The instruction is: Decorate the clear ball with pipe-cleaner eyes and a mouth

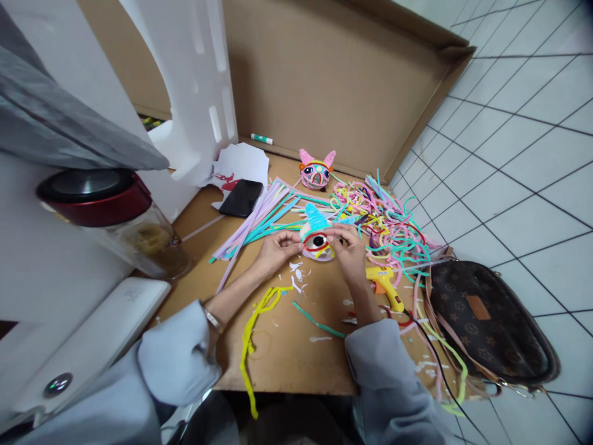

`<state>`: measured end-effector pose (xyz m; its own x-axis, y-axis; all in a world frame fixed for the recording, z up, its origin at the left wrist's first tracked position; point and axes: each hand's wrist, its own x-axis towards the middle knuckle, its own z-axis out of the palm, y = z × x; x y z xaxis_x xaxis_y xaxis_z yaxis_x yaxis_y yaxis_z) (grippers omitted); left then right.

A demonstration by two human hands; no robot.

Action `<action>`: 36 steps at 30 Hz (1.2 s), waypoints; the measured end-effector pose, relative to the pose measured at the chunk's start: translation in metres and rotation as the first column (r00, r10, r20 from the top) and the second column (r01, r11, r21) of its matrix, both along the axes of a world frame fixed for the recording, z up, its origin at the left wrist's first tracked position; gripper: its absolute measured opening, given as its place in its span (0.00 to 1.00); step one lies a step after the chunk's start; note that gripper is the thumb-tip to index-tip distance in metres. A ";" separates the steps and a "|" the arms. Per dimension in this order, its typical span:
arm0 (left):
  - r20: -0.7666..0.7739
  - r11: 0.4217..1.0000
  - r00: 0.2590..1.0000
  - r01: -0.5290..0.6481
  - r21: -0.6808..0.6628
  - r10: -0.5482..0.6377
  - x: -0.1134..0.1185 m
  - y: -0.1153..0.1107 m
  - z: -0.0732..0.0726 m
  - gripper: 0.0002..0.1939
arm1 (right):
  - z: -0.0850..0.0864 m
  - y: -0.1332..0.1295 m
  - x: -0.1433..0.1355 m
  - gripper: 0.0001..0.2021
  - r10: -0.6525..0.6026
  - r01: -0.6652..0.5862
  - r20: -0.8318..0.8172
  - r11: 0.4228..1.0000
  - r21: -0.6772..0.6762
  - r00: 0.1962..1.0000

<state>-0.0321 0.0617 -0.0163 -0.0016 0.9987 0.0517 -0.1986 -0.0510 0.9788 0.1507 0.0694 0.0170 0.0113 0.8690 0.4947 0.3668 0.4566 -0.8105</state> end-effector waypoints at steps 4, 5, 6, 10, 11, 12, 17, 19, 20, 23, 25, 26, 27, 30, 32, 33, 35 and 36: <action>0.019 1.000 1.000 -0.002 -0.012 0.003 0.001 -0.001 0.002 0.20 | -0.001 0.000 0.000 0.06 -0.001 0.001 -0.016 1.000 -0.002 1.000; 0.024 1.000 1.000 -0.002 -0.012 0.003 0.001 -0.001 0.003 0.20 | -0.001 0.000 0.000 0.06 0.002 -0.002 -0.014 1.000 -0.001 1.000; 0.029 1.000 1.000 -0.001 -0.012 0.002 0.001 -0.001 0.003 0.20 | -0.001 0.000 0.000 0.06 0.004 -0.004 -0.012 1.000 0.001 1.000; 0.057 1.000 0.998 -0.007 -0.015 0.008 0.002 0.000 0.001 0.20 | -0.002 0.000 -0.001 0.06 0.009 -0.009 -0.015 1.000 0.010 1.000; 0.064 1.000 0.998 -0.011 -0.017 0.012 0.002 0.000 0.000 0.20 | -0.002 0.000 -0.001 0.06 0.007 -0.007 -0.014 1.000 0.010 1.000; 0.071 1.000 0.997 -0.014 -0.018 0.015 0.002 0.000 -0.001 0.20 | -0.002 0.000 -0.001 0.06 0.006 -0.006 -0.012 1.000 0.009 1.000; 0.095 0.999 0.995 -0.020 -0.026 0.022 0.003 0.002 -0.003 0.21 | -0.004 0.001 0.001 0.06 0.014 -0.014 -0.013 1.000 -0.001 1.000; 0.097 0.999 0.995 -0.020 -0.028 0.023 0.003 0.002 -0.003 0.21 | -0.004 0.002 0.002 0.06 0.016 -0.016 0.004 1.000 -0.004 1.000; 0.096 0.999 0.995 -0.019 -0.027 0.021 0.003 0.002 -0.003 0.22 | -0.004 0.002 0.002 0.06 0.016 -0.016 0.012 1.000 -0.005 1.000; 0.090 1.000 0.996 -0.016 -0.021 0.018 0.003 0.001 -0.002 0.22 | -0.003 0.001 0.002 0.06 0.016 -0.016 0.004 1.000 0.001 1.000; 0.087 1.000 0.996 -0.012 -0.021 0.014 0.002 0.001 -0.002 0.22 | -0.002 0.000 0.001 0.06 0.020 -0.020 -0.008 1.000 0.003 1.000; 0.088 1.000 0.996 -0.010 -0.023 0.012 0.002 0.001 -0.001 0.22 | -0.002 -0.001 0.001 0.06 0.021 -0.021 -0.011 1.000 0.004 1.000; 0.091 1.000 0.996 -0.008 -0.025 0.010 0.002 0.001 -0.001 0.22 | -0.001 -0.001 0.000 0.07 0.022 -0.022 -0.010 1.000 0.004 1.000; 0.101 0.999 0.995 -0.009 -0.032 0.012 0.002 0.001 -0.001 0.22 | -0.001 -0.001 0.000 0.07 0.020 -0.020 -0.003 1.000 0.011 1.000; 0.099 0.999 0.995 -0.012 -0.031 0.015 0.002 0.001 -0.001 0.22 | -0.001 -0.001 -0.001 0.08 0.020 -0.020 0.001 1.000 0.021 1.000; 0.096 1.000 0.995 -0.013 -0.028 0.016 0.002 0.001 -0.001 0.21 | -0.001 -0.001 -0.001 0.08 0.020 -0.020 0.001 0.999 0.027 1.000; 0.092 1.000 0.996 -0.014 -0.021 0.016 0.002 0.001 -0.002 0.21 | -0.001 -0.001 -0.001 0.08 0.020 -0.020 0.000 0.999 0.038 1.000; 0.093 1.000 0.996 -0.014 -0.020 0.016 0.002 0.001 -0.002 0.21 | -0.001 -0.001 -0.001 0.08 0.020 -0.020 0.002 0.999 0.041 1.000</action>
<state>-0.0300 0.0628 -0.0179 -0.0205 0.9993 0.0318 -0.2886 -0.0363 0.9568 0.1495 0.0679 0.0164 -0.0068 0.8478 0.5303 0.3579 0.4973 -0.7903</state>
